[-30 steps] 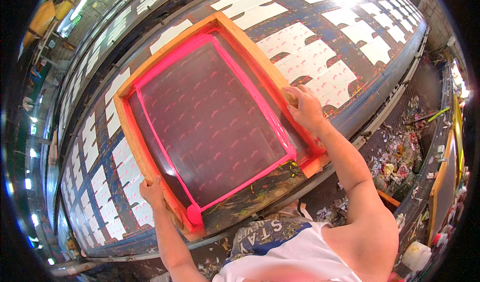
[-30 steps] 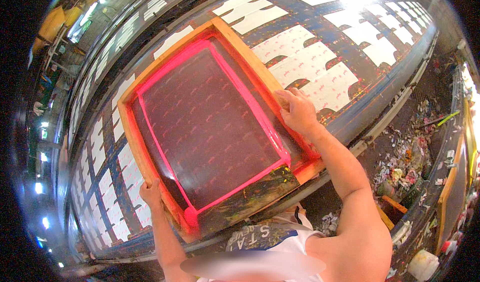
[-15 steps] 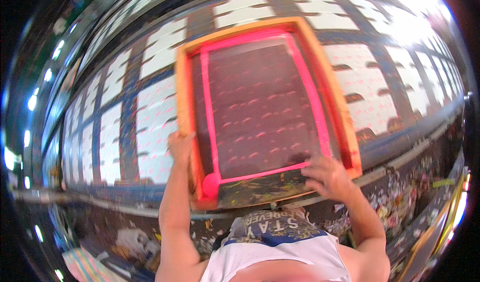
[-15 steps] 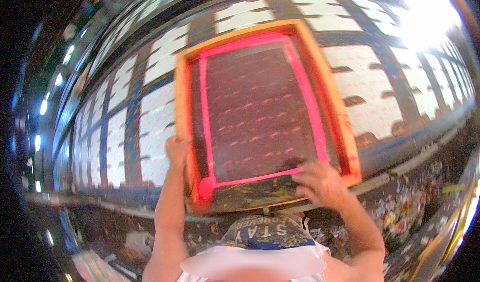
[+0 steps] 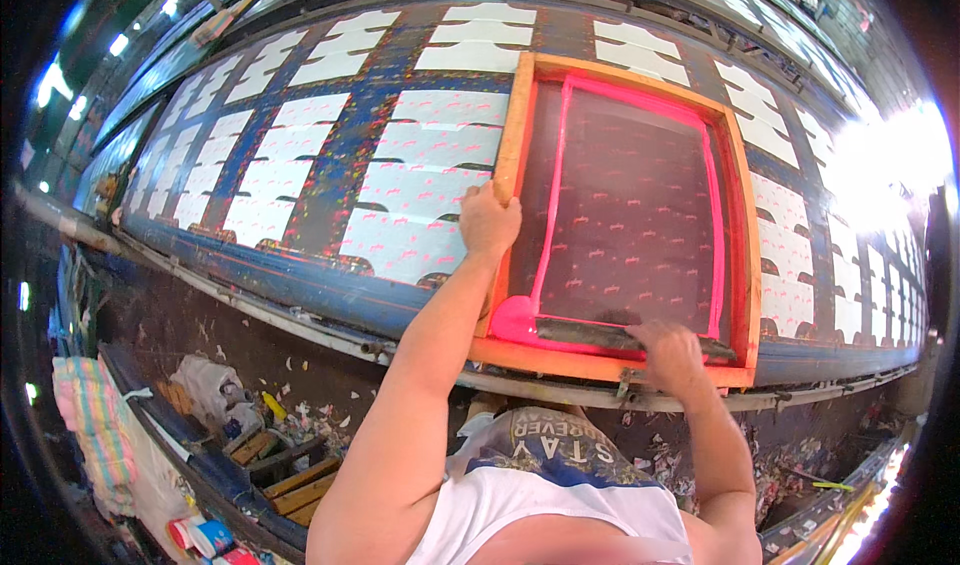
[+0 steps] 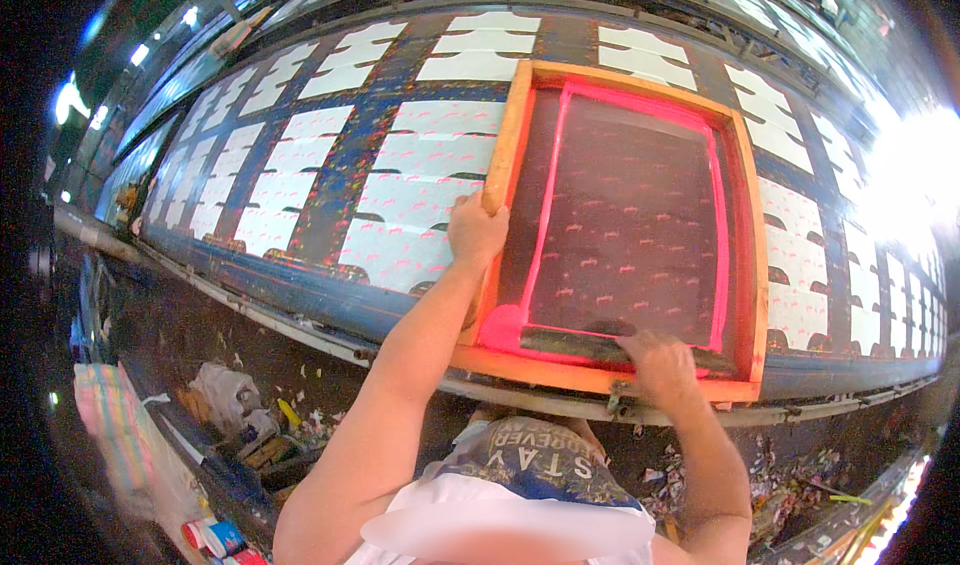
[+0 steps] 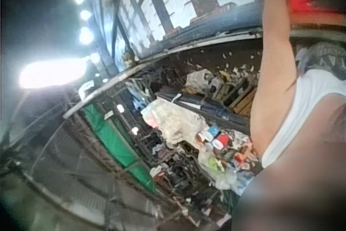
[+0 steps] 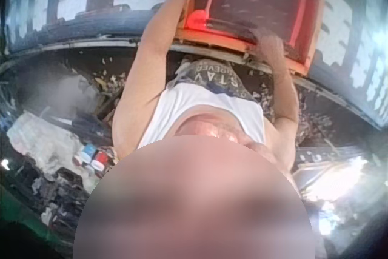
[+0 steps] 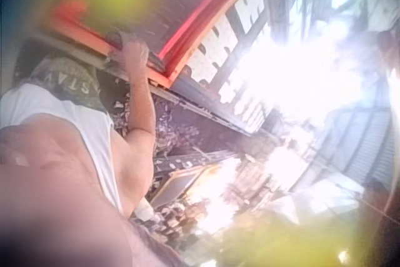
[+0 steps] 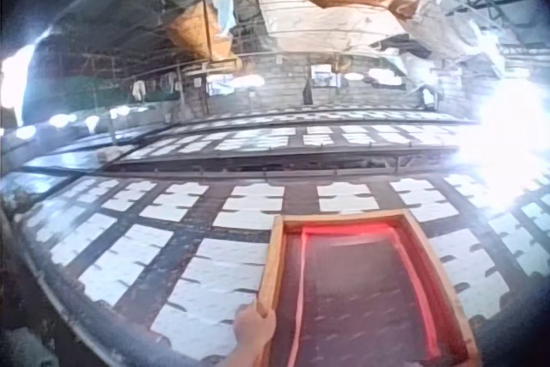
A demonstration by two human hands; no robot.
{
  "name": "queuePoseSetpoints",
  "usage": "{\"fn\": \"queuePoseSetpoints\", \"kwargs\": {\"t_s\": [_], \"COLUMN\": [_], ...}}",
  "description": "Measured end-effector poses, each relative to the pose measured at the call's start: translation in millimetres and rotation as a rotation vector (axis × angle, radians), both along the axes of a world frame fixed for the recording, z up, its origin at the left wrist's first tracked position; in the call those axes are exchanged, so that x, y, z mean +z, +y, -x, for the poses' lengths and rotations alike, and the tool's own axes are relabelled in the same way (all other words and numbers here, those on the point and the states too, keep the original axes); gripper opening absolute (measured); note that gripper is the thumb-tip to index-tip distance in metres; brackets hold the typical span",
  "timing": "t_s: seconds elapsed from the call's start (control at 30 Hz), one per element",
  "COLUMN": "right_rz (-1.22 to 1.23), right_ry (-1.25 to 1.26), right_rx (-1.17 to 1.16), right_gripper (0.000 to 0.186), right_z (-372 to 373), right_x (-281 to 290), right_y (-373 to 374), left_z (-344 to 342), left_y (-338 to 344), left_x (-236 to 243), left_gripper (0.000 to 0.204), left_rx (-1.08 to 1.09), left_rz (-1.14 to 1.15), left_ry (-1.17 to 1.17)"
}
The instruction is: The person uses a squeegee to pull pink ink across a screen-printing frame placed over a large flat surface with a checkered pattern. The person repeatedly repositions the frame and pulls the squeegee to transfer ink through the screen mesh onto the surface below.
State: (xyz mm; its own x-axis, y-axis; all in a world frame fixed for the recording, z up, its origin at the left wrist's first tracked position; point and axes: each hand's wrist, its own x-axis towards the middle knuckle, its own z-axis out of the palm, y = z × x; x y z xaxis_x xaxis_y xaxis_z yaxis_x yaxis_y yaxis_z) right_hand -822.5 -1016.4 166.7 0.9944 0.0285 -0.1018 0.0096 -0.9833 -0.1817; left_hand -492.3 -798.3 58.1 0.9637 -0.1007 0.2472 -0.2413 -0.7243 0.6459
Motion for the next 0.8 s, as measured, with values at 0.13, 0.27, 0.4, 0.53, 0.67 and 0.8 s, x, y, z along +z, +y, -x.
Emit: {"fn": "queuePoseSetpoints", "kwargs": {"t_s": [0.13,0.27,0.4,0.53,0.67,0.8], "right_rz": [-0.037,-0.009,0.027,0.13,0.156,0.205], "right_ry": [0.01,0.123,-0.01,-0.206,-0.331,-0.311], "right_rx": [-0.028,-0.125,-0.118,-0.055,-0.05,-0.087], "right_gripper": [0.05,0.054,0.058,0.058,0.064,0.064], "right_z": [4,24,31,14,-45,-115], "right_x": [26,25,-1,-26,-43,-56], "right_y": [-22,-9,4,-10,-44,-102], "left_z": [7,10,8,10,6,2], "left_y": [-24,-31,-26,-27,-26,-31], "left_x": [4,7,9,11,6,1], "left_gripper": [0.052,0.056,0.057,0.05,0.053,0.054], "left_rx": [-0.036,-0.019,-0.045,-0.048,-0.003,0.0], "left_rz": [0.029,0.032,0.061,0.074,0.051,-0.011], "left_ry": [0.034,0.038,0.067,0.044,0.024,-0.031]}}
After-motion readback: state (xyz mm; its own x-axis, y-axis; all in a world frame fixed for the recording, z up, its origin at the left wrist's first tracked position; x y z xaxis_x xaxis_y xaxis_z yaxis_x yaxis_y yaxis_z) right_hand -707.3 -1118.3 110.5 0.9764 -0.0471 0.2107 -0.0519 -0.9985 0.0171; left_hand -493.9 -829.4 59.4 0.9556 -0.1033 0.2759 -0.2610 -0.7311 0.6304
